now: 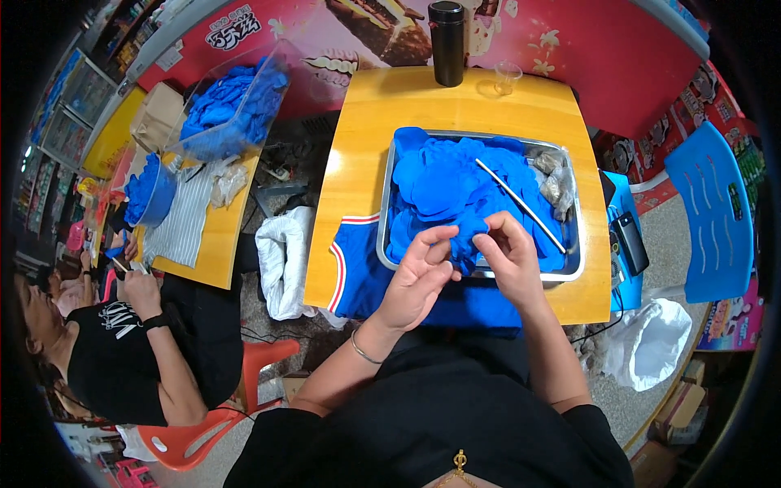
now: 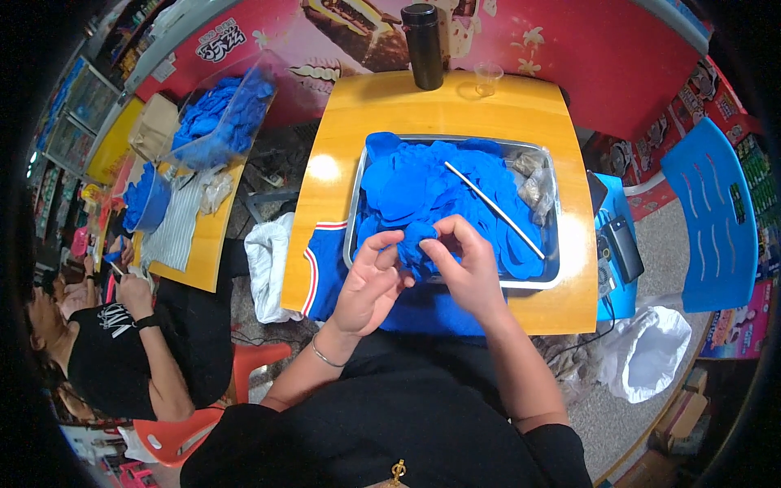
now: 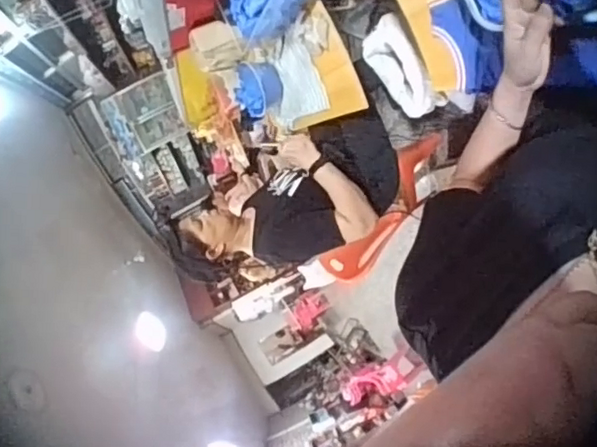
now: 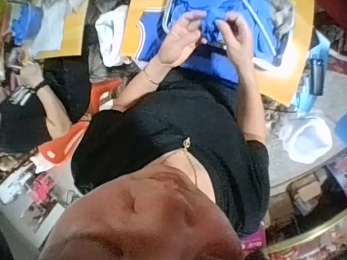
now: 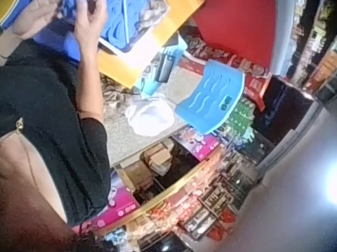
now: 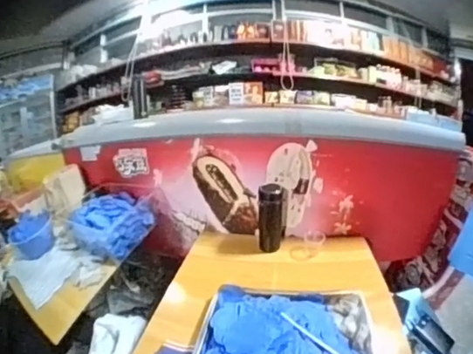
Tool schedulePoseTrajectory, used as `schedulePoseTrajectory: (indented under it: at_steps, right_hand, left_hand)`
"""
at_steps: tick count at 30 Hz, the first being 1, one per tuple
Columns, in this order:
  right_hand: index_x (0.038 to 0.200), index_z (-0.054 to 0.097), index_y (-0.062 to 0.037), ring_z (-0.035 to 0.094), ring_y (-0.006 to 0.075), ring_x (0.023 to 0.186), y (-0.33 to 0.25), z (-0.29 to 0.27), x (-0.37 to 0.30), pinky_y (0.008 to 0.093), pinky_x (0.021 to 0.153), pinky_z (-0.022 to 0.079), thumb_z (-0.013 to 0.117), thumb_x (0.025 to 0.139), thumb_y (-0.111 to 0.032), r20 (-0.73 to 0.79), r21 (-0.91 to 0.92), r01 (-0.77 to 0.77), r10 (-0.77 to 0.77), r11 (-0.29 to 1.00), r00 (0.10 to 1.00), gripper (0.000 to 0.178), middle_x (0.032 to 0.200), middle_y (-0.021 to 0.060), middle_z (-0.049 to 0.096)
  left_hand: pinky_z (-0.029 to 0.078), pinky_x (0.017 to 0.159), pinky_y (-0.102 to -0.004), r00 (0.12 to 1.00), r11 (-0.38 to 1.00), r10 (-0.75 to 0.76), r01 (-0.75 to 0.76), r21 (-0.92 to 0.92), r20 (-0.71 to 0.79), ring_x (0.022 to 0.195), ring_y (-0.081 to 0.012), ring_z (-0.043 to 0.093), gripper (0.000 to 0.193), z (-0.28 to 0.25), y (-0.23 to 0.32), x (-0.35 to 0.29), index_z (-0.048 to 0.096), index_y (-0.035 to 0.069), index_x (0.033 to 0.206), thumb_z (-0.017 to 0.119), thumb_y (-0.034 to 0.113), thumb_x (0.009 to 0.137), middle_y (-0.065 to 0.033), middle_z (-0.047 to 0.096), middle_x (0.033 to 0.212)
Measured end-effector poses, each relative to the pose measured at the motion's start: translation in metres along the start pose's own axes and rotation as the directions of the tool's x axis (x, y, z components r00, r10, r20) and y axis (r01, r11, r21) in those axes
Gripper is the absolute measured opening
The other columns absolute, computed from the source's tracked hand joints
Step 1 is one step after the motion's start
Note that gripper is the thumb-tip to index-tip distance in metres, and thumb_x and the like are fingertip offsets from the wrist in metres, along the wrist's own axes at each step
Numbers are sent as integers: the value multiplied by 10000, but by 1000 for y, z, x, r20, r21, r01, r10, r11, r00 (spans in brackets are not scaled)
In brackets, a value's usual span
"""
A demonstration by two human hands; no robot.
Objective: Applying adhesive to blue leather circles and wrapping them around small cores to create finished parts.
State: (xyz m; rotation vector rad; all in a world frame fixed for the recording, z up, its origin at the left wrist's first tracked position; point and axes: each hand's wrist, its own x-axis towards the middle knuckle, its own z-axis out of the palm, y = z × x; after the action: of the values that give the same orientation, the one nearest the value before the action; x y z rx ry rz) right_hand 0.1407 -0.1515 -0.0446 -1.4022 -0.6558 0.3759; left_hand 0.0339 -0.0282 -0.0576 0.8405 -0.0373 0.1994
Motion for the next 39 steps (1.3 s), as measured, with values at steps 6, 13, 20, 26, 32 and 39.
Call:
schedulePoseTrajectory:
  at_steps: [6, 13, 20, 26, 32, 39]
  right_hand:
    - [784, 476, -38, 408, 35, 621, -5, 2, 7, 202, 545, 341, 603, 844, -95, 9, -72, -10, 11, 997, 1000, 151, 689, -29, 454]
    - [777, 459, -63, 348, 17, 606, -11, 9, 12, 187, 521, 286, 573, 868, -104, 18, -19, -2, 3, 1000, 1000, 152, 682, -56, 395]
    - [797, 446, -71, 346, 10, 601, -17, 15, 7, 181, 515, 282, 564, 882, -115, -7, 52, 27, -27, 998, 1000, 152, 691, -57, 394]
    - [808, 461, -54, 360, 13, 602, -16, 15, 0, 184, 520, 306, 567, 874, -91, -44, 18, 18, -17, 1000, 999, 130, 684, -49, 408]
    - [803, 465, -51, 358, 14, 603, -17, 18, -1, 186, 514, 297, 573, 867, -76, -92, -125, 32, -44, 992, 995, 129, 669, -57, 403]
    - [801, 461, -51, 361, 15, 611, 6, 16, 1, 187, 516, 300, 568, 875, -79, -105, 48, -36, 40, 998, 994, 133, 684, -57, 401]
  left_hand:
    - [407, 646, -182, 970, 893, 215, -146, 425, -118, 730, -68, 500, 471, 8, 13, 6, 364, 22, 1211, 599, -52, 809, -49, 539, 912]
    - [369, 577, -161, 994, 560, 105, -91, 823, 38, 665, -26, 471, 438, 0, 23, 2, 389, 26, 1144, 622, -60, 782, -1, 519, 790]
    - [432, 571, -151, 887, 800, 418, -256, 543, -197, 720, -38, 523, 276, 3, 1, 11, 472, 21, 978, 636, -58, 772, -29, 538, 846]
    - [475, 644, -230, 832, 469, 550, -235, 851, -73, 768, -111, 569, 251, 0, 1, 13, 502, -2, 997, 571, -64, 764, -79, 558, 906]
    - [428, 673, -212, 891, 623, 433, -187, 760, -135, 747, -91, 516, 317, -3, 2, 12, 476, 14, 1042, 469, -104, 748, -44, 540, 847]
    - [369, 671, -171, 979, 989, 124, -109, 95, -160, 736, -55, 466, 382, -6, 9, 10, 430, 28, 1099, 414, -143, 757, -21, 525, 821]
